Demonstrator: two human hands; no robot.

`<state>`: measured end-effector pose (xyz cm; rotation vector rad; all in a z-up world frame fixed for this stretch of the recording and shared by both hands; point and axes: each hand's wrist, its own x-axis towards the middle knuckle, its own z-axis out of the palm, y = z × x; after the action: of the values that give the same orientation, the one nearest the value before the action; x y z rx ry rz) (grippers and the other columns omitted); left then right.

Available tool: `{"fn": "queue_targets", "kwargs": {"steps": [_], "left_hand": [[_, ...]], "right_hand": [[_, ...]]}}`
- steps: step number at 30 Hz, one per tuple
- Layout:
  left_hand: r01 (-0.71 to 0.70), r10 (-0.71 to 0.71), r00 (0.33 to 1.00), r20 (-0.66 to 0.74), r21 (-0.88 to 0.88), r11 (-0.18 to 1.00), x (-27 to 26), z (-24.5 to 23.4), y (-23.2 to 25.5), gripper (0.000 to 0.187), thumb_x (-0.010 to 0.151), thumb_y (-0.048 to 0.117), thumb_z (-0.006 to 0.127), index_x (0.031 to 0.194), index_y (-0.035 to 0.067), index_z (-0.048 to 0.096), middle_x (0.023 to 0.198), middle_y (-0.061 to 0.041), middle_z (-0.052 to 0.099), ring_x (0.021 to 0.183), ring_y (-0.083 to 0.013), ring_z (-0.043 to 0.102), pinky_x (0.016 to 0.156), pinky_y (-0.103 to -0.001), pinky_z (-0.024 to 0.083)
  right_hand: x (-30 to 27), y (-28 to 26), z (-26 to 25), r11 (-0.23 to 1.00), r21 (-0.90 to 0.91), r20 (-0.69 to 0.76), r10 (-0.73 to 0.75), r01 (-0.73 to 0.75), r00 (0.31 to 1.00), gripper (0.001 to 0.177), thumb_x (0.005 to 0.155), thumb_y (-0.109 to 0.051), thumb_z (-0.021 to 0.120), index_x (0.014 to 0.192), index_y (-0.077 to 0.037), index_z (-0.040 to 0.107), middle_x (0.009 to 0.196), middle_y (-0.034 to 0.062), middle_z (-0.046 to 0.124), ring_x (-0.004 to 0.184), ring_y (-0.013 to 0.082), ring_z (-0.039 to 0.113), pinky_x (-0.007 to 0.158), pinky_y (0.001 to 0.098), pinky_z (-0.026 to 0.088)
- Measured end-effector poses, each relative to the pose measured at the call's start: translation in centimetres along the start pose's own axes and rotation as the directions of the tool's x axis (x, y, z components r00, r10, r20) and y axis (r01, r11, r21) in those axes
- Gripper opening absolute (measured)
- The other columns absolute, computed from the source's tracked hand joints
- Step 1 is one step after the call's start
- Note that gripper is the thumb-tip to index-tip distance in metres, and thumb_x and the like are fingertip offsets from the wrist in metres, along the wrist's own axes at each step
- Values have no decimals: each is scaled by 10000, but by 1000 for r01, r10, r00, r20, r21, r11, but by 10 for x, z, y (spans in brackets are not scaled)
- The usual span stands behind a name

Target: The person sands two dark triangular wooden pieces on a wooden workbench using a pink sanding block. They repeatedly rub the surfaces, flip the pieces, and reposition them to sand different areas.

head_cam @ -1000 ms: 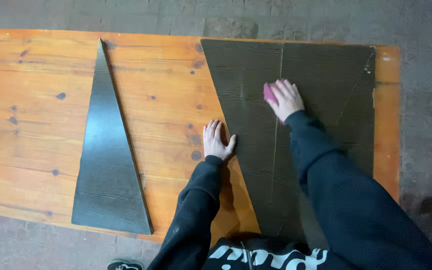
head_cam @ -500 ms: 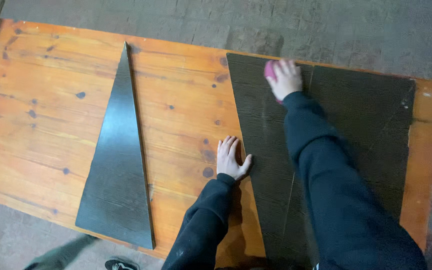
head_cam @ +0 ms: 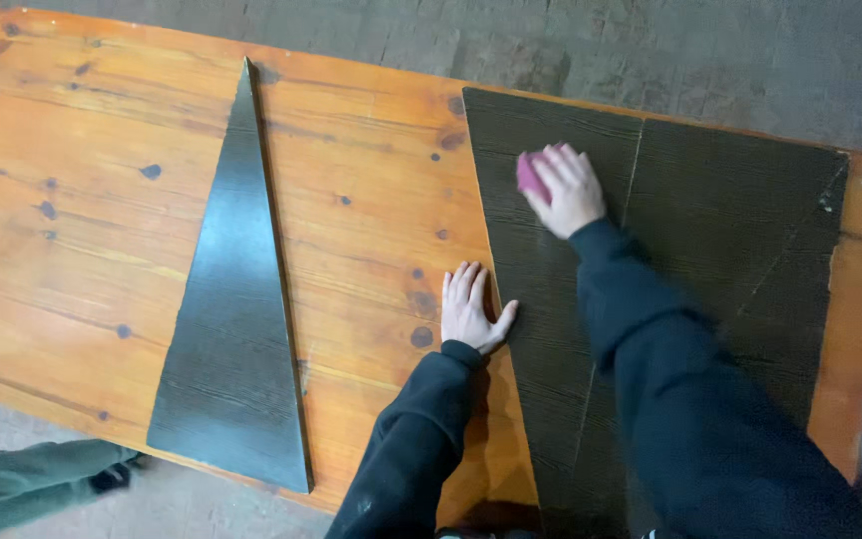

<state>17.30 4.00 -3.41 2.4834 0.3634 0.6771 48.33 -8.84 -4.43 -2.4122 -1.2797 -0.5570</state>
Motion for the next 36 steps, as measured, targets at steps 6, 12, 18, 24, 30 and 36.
{"fn": "queue_targets", "kwargs": {"steps": [6,12,18,24,30,36], "left_hand": [[45,-43,997,69,-22,999,5,-14,4,857,912,688,830,1482,51,776,1574,-188,726,1599,-387,612,1434,-617,319],[-12,18,999,46,-130,991,11,-24,7,789,1046,579,740,1534,-37,676,1547,-263,697,1519,-497,623,1363,-709,375],[50,-48,999,18,-134,990,-5,-3,-5,819,984,651,778,1509,24,749,1555,-208,718,1569,-433,626,1418,-609,341],[6,-8,1000,-22,-105,994,-2,3,-9,737,962,605,816,1442,46,784,1495,-179,743,1538,-402,653,1407,-600,367],[-48,54,992,117,-47,998,-3,0,-11,748,931,656,798,1427,97,809,1488,-129,772,1573,-352,624,1426,-667,284],[-92,97,980,174,-35,995,-5,5,-16,821,940,720,785,1495,114,799,1532,-100,771,1610,-303,587,1459,-673,176]], "right_hand": [[92,35,48,969,-36,177,248,-245,953,642,1206,-602,703,1658,-149,755,1715,208,679,1589,538,569,1256,753,457],[166,-28,81,973,-59,378,231,-225,897,721,1243,-555,498,1800,-97,521,1837,236,489,1637,554,423,1323,752,325],[121,-76,80,989,15,350,134,-149,927,684,1148,-595,708,1740,-255,658,1846,122,554,1701,500,450,1343,750,401],[37,-105,23,992,64,264,92,-112,960,664,1117,-556,749,1699,-242,688,1788,107,610,1674,476,503,1331,733,449],[-51,-117,-16,974,-27,269,224,-225,937,670,1123,-615,716,1692,-262,675,1814,79,579,1686,443,507,1336,711,457],[-116,-141,-49,949,-152,246,307,-276,919,695,1104,-617,733,1701,-269,659,1813,73,576,1691,428,497,1321,693,489]]}}
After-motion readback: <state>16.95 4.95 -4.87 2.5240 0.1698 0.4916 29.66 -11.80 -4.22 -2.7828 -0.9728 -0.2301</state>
